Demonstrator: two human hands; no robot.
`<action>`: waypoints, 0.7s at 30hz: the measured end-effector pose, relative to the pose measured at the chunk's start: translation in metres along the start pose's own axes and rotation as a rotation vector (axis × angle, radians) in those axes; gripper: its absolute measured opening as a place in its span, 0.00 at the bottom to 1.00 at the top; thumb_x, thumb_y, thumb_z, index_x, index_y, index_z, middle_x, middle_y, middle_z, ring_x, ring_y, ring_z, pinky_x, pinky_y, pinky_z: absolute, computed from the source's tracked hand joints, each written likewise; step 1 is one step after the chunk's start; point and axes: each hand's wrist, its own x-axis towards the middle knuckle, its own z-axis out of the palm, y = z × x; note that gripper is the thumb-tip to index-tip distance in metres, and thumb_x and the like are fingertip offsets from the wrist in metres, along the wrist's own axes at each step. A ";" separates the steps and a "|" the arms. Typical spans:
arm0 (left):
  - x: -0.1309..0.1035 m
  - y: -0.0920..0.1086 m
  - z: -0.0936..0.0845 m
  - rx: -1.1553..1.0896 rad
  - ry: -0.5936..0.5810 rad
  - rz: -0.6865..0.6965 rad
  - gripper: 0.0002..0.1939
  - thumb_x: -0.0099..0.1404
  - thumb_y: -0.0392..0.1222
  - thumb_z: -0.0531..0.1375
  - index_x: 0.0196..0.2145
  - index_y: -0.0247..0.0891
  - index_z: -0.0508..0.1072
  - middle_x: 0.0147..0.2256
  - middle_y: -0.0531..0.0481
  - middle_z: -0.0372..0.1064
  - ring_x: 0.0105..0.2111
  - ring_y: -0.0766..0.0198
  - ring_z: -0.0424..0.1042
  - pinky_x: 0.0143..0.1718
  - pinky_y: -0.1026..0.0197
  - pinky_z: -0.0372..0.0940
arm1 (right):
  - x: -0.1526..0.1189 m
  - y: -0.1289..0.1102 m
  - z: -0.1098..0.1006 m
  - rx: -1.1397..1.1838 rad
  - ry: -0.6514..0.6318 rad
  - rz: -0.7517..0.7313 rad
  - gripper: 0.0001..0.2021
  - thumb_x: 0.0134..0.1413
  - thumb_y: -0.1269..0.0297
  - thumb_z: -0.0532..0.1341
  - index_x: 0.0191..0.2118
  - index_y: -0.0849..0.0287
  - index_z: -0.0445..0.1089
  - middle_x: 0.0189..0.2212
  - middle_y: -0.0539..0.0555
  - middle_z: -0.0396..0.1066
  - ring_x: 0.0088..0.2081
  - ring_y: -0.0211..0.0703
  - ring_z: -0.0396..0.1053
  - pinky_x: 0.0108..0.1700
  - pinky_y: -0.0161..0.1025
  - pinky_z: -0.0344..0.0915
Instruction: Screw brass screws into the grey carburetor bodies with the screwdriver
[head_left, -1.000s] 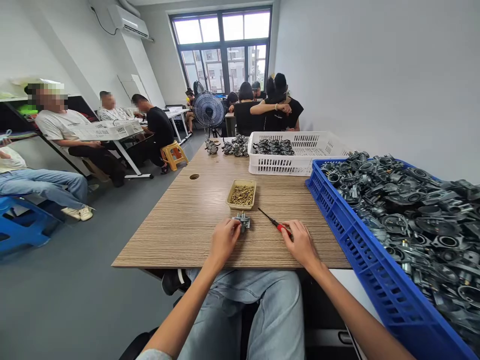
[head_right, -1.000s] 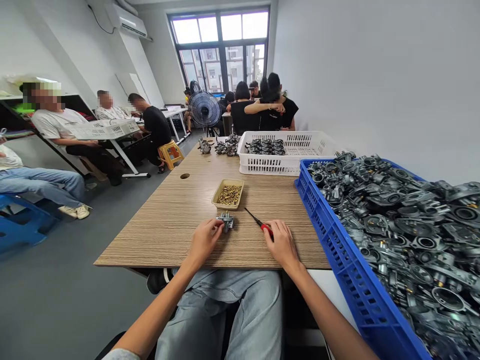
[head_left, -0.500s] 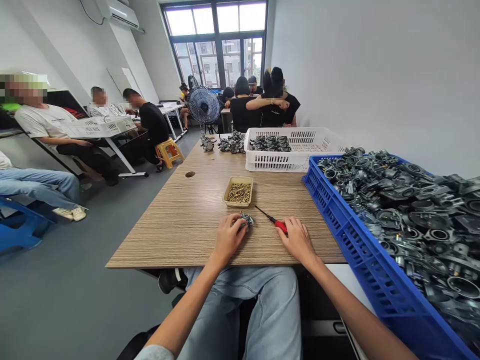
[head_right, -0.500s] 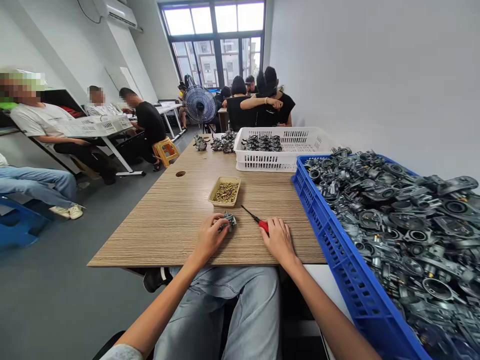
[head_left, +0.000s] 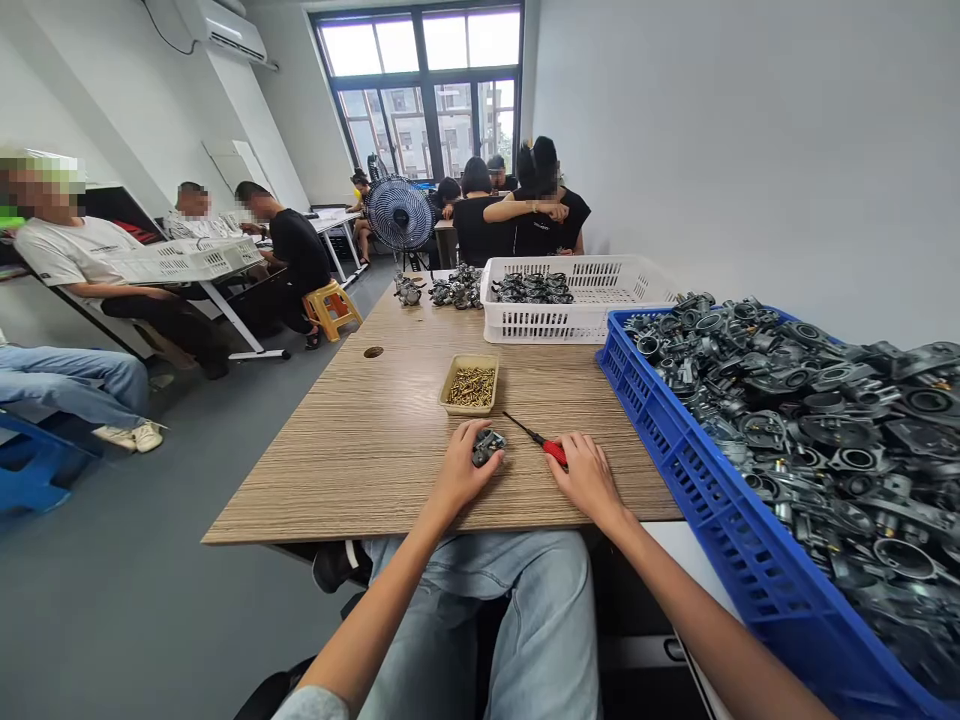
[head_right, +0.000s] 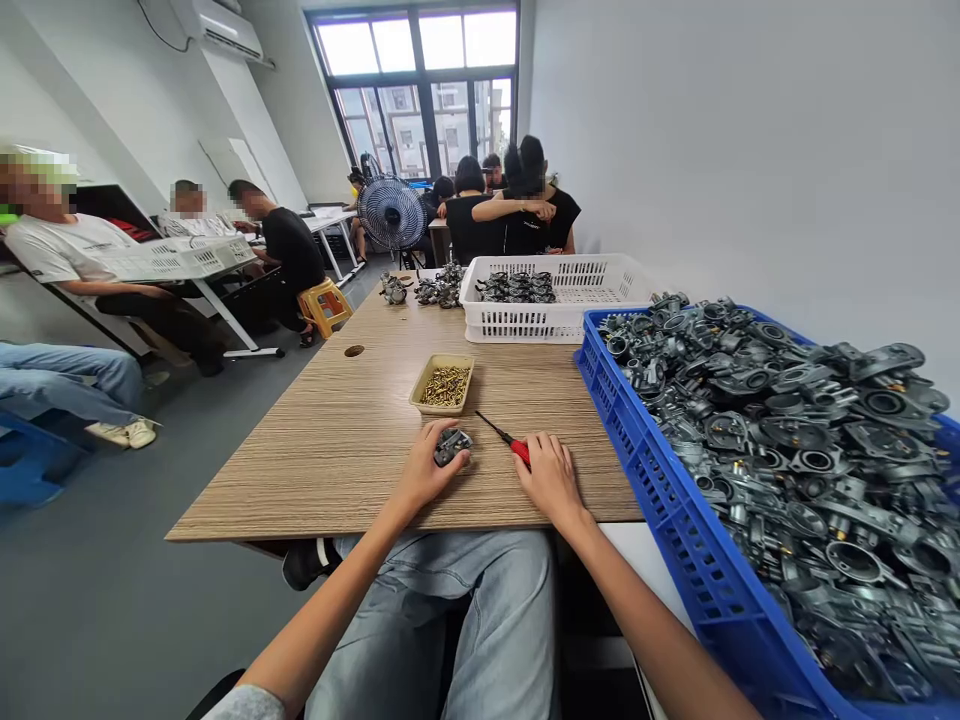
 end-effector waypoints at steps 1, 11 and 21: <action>0.001 -0.001 0.000 -0.017 -0.010 -0.009 0.25 0.70 0.44 0.66 0.63 0.42 0.69 0.59 0.40 0.70 0.61 0.50 0.71 0.65 0.46 0.66 | 0.000 0.000 0.000 -0.002 -0.001 0.001 0.06 0.72 0.60 0.60 0.47 0.56 0.70 0.46 0.60 0.74 0.49 0.56 0.69 0.50 0.48 0.63; 0.004 -0.009 0.001 -0.114 -0.069 -0.056 0.19 0.71 0.45 0.63 0.58 0.40 0.73 0.55 0.41 0.76 0.56 0.52 0.75 0.62 0.47 0.68 | -0.001 0.001 0.001 0.019 0.002 0.003 0.08 0.72 0.59 0.58 0.47 0.56 0.70 0.45 0.61 0.74 0.48 0.56 0.68 0.50 0.49 0.62; 0.000 -0.010 0.000 -0.117 -0.069 -0.053 0.19 0.70 0.43 0.63 0.58 0.40 0.74 0.54 0.42 0.76 0.55 0.52 0.75 0.61 0.48 0.69 | 0.003 0.004 -0.003 0.249 0.076 0.079 0.10 0.73 0.58 0.54 0.51 0.55 0.69 0.44 0.59 0.79 0.44 0.54 0.75 0.47 0.46 0.68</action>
